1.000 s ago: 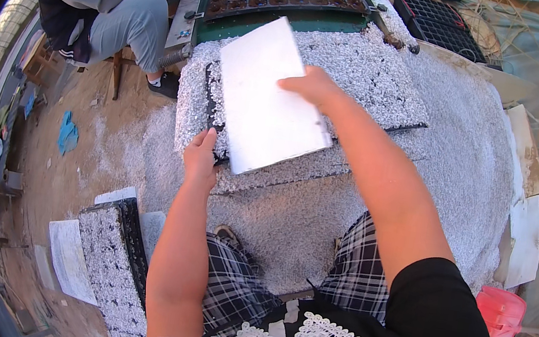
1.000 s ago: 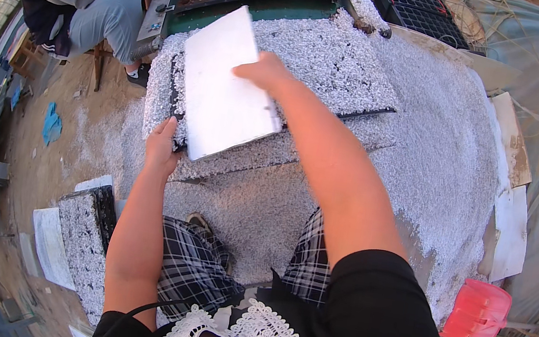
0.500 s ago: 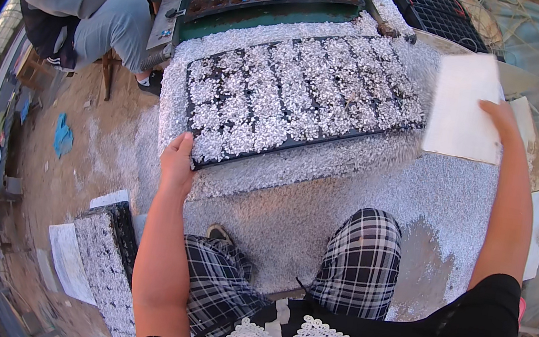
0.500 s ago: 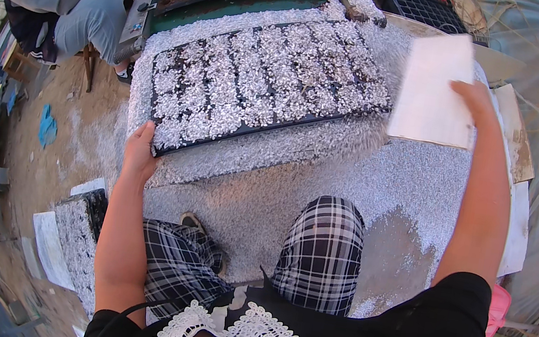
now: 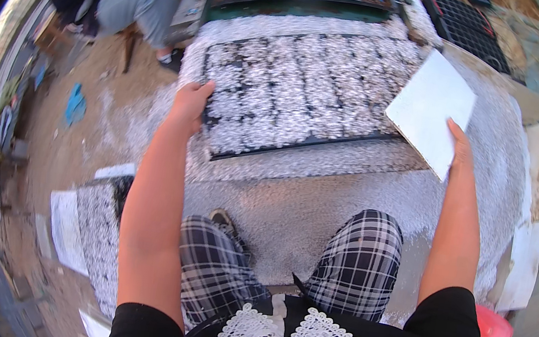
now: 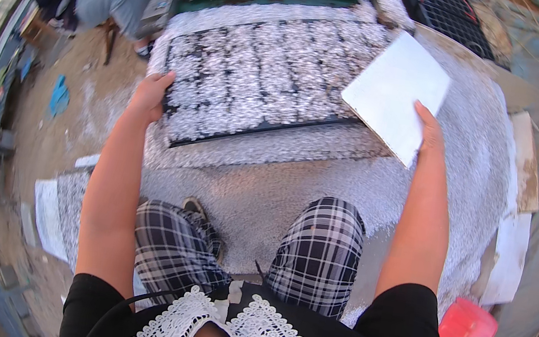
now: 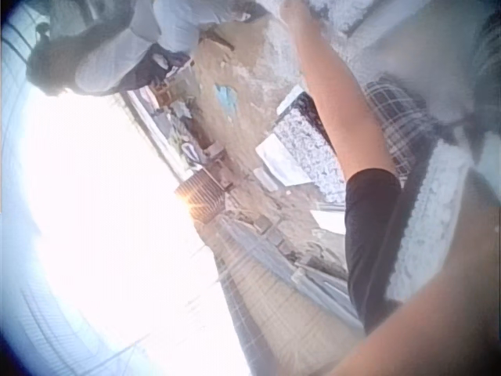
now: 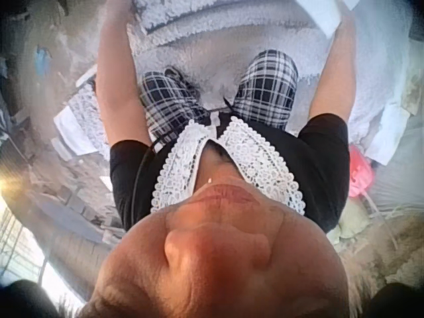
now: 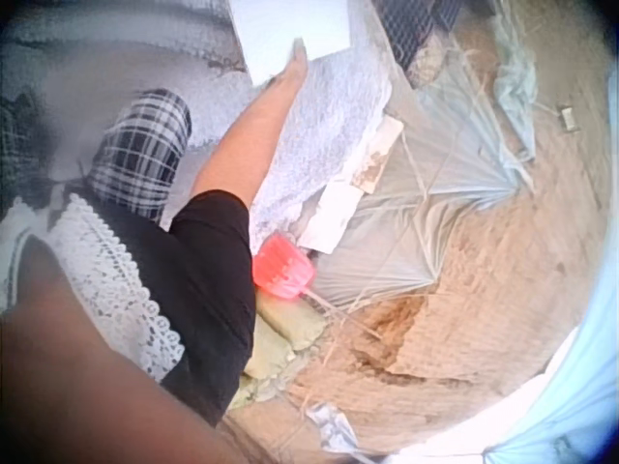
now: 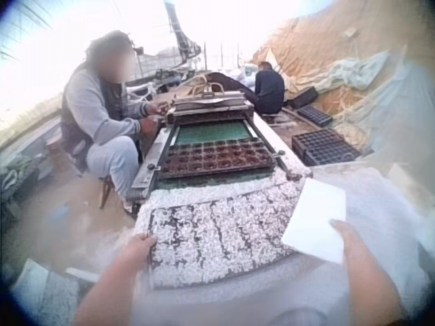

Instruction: The person kneels on the floor and repeatedly scoops white granular material from a pile using a flat board, then pours it into a black tray with a grid of holes. The person stacks filled trays to the side and continues the process.

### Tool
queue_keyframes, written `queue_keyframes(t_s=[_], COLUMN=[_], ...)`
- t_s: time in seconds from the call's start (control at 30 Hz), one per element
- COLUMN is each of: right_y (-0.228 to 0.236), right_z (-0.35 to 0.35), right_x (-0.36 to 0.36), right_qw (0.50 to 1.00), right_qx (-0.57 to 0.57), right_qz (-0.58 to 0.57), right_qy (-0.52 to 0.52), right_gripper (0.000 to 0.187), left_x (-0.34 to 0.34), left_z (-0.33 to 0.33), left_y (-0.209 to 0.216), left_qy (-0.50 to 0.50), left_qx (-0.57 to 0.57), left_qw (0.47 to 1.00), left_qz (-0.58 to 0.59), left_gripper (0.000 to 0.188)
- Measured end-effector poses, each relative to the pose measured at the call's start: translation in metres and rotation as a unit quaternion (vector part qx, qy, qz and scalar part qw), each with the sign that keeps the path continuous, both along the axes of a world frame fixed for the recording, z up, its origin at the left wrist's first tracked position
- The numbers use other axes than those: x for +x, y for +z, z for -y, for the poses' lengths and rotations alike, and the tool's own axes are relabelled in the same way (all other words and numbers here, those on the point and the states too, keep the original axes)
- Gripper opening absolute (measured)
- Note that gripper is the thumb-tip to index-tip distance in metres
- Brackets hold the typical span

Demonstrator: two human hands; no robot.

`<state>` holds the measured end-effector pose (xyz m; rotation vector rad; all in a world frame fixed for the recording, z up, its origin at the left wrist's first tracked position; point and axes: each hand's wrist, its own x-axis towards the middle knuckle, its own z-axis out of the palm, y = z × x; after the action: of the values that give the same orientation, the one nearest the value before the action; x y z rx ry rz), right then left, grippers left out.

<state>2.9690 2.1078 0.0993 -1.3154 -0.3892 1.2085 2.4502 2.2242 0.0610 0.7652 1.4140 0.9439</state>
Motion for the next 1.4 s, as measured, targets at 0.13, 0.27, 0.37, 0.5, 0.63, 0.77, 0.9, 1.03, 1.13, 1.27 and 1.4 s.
queue_keyframes(t_s=[0.13, 0.27, 0.37, 0.5, 0.63, 0.77, 0.9, 1.03, 1.13, 1.27, 1.4], right_y=[0.028, 0.078, 0.085, 0.061, 0.017, -0.021, -0.048, -0.056, -0.030, 0.029, 0.046], right_z=[-0.005, 0.004, -0.016, -0.057, -0.085, -0.097, -0.094, -0.111, -0.127, -0.114, -0.092], right_x=[0.008, -0.039, -0.109, -0.264, -0.432, -0.552, -0.608, -0.574, -0.511, -0.411, -0.331], right_qw=[0.998, 0.993, 0.987, 0.962, 0.899, 0.859, 0.864, 0.865, 0.878, 0.856, 0.853], right_qx=[-0.019, 0.028, 0.037, 0.015, 0.112, 0.085, 0.007, -0.047, -0.057, 0.029, 0.069], right_qz=[0.061, 0.089, 0.083, 0.142, 0.104, 0.028, 0.025, 0.008, 0.067, 0.270, 0.354], right_qy=[0.027, 0.069, 0.132, 0.234, 0.410, 0.504, 0.503, 0.500, 0.471, 0.439, 0.378], right_gripper=[0.055, 0.053, 0.053, 0.053, 0.051, 0.038, 0.039, 0.042, 0.044, 0.043, 0.047], left_x=[-0.013, -0.037, -0.108, -0.224, -0.305, -0.324, -0.316, -0.310, -0.296, -0.296, -0.310], left_z=[0.007, 0.041, 0.095, 0.202, 0.344, 0.441, 0.476, 0.488, 0.482, 0.486, 0.475], left_y=[0.005, 0.039, 0.034, -0.006, -0.034, -0.055, -0.078, -0.104, -0.092, -0.098, -0.103], left_qy=[0.041, 0.122, 0.204, 0.312, 0.497, 0.601, 0.676, 0.629, 0.609, 0.598, 0.628], left_qx=[0.050, 0.139, 0.160, 0.151, 0.121, 0.087, 0.049, -0.002, -0.028, -0.029, -0.035], left_qw=[0.996, 0.979, 0.962, 0.937, 0.858, 0.790, 0.734, 0.763, 0.771, 0.780, 0.758], left_qz=[-0.063, -0.088, -0.089, 0.037, -0.046, -0.083, -0.044, 0.147, 0.183, 0.185, 0.173], left_gripper=[0.023, 0.024, 0.025, 0.019, 0.015, 0.015, 0.015, 0.026, 0.036, 0.036, 0.038])
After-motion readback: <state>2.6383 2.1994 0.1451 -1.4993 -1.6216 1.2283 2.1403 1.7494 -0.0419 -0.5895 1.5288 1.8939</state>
